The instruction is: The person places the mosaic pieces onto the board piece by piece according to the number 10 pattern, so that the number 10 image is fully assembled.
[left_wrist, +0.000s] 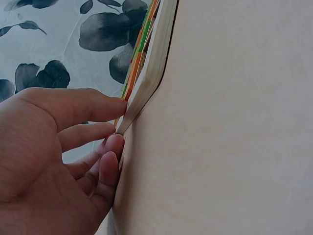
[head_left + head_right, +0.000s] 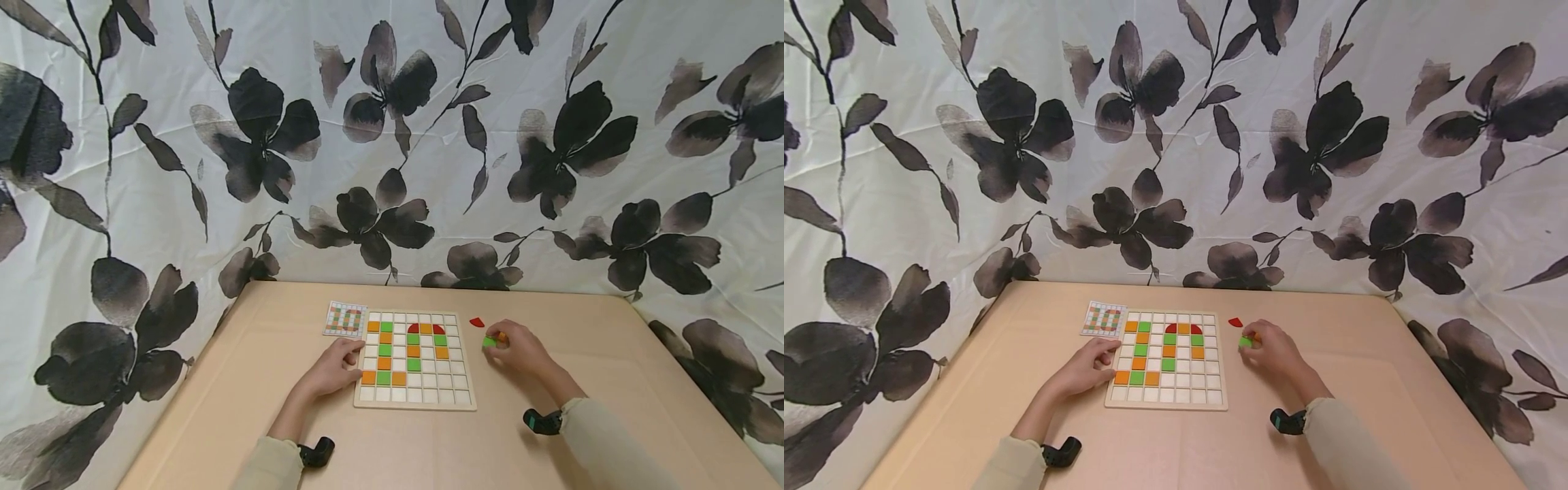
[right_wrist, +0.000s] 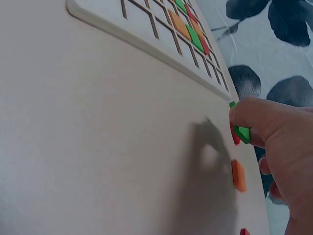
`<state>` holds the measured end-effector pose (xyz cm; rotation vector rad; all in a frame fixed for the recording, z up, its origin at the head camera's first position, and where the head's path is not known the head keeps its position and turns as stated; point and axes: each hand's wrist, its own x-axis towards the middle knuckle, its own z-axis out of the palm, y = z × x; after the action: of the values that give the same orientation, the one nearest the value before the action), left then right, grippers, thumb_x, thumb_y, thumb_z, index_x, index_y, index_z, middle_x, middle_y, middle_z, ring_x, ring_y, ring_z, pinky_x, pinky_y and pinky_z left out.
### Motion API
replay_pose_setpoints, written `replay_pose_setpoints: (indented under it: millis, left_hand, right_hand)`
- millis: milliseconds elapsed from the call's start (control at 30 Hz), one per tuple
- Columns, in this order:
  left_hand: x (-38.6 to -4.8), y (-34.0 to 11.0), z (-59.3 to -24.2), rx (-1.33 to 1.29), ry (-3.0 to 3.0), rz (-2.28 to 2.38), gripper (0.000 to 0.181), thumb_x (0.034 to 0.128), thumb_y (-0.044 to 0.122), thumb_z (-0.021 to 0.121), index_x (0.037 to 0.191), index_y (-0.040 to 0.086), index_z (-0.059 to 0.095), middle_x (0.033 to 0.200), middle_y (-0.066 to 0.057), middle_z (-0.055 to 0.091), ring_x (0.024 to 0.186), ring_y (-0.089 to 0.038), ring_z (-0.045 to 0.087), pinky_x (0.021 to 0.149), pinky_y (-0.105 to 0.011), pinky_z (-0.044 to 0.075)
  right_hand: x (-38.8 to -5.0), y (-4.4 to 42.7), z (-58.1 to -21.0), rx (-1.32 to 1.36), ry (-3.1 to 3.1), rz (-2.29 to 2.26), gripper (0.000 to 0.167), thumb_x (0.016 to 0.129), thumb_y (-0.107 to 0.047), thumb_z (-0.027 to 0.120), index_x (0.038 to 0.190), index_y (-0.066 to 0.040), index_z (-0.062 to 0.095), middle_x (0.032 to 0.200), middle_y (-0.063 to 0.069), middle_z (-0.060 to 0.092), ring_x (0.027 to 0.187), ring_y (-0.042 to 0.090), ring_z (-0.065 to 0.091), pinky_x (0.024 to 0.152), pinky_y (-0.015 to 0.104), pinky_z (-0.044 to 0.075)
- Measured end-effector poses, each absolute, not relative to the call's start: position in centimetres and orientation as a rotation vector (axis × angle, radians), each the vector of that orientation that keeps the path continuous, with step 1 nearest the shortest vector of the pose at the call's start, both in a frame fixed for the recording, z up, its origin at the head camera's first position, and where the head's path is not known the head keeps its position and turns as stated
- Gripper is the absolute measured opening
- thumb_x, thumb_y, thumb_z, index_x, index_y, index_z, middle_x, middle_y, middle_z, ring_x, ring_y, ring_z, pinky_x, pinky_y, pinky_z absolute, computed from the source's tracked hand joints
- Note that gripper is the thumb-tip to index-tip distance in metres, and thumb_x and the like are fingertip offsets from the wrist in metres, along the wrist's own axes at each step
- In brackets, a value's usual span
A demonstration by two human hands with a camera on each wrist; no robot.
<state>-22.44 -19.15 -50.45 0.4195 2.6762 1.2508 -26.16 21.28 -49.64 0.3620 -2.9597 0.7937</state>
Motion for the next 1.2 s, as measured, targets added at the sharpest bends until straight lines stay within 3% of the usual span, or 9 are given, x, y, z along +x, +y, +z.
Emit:
replay_pose_setpoints:
  millis: [267,433,1200]
  left_hand:
    - [-22.6,-19.1,-50.6,0.420,2.681,1.251,0.058,0.0818,0.003,0.070,0.136,0.001,0.051,0.109,-0.009,0.046,0.089,-0.016,0.044,0.069,-0.023,0.036]
    - [-22.6,-19.2,-50.6,0.427,2.675,1.260,0.058,0.0818,0.003,0.070,0.137,0.001,0.051,0.110,-0.009,0.046,0.089,-0.017,0.044,0.069,-0.023,0.037]
    - [-22.6,-19.3,-50.6,0.425,2.678,1.233,0.057,0.0848,0.010,0.071,0.138,0.002,0.050,0.107,-0.008,0.046,0.088,-0.015,0.044,0.070,-0.023,0.037]
  right_hand:
    - [-25.1,18.5,-49.7,0.407,-2.980,0.922,0.023,0.079,-0.023,0.079,0.096,-0.019,0.064,0.091,-0.001,0.060,0.078,0.017,0.050,0.063,0.023,0.043]
    - [-24.4,16.6,-49.9,0.422,-3.000,0.969,0.021,0.078,-0.023,0.080,0.091,-0.024,0.063,0.089,-0.004,0.058,0.076,0.015,0.049,0.060,0.022,0.042]
    - [-23.6,13.6,-50.6,0.626,-2.979,0.987,0.011,0.080,-0.025,0.078,0.087,-0.025,0.070,0.092,-0.012,0.061,0.086,0.011,0.052,0.075,0.021,0.047]
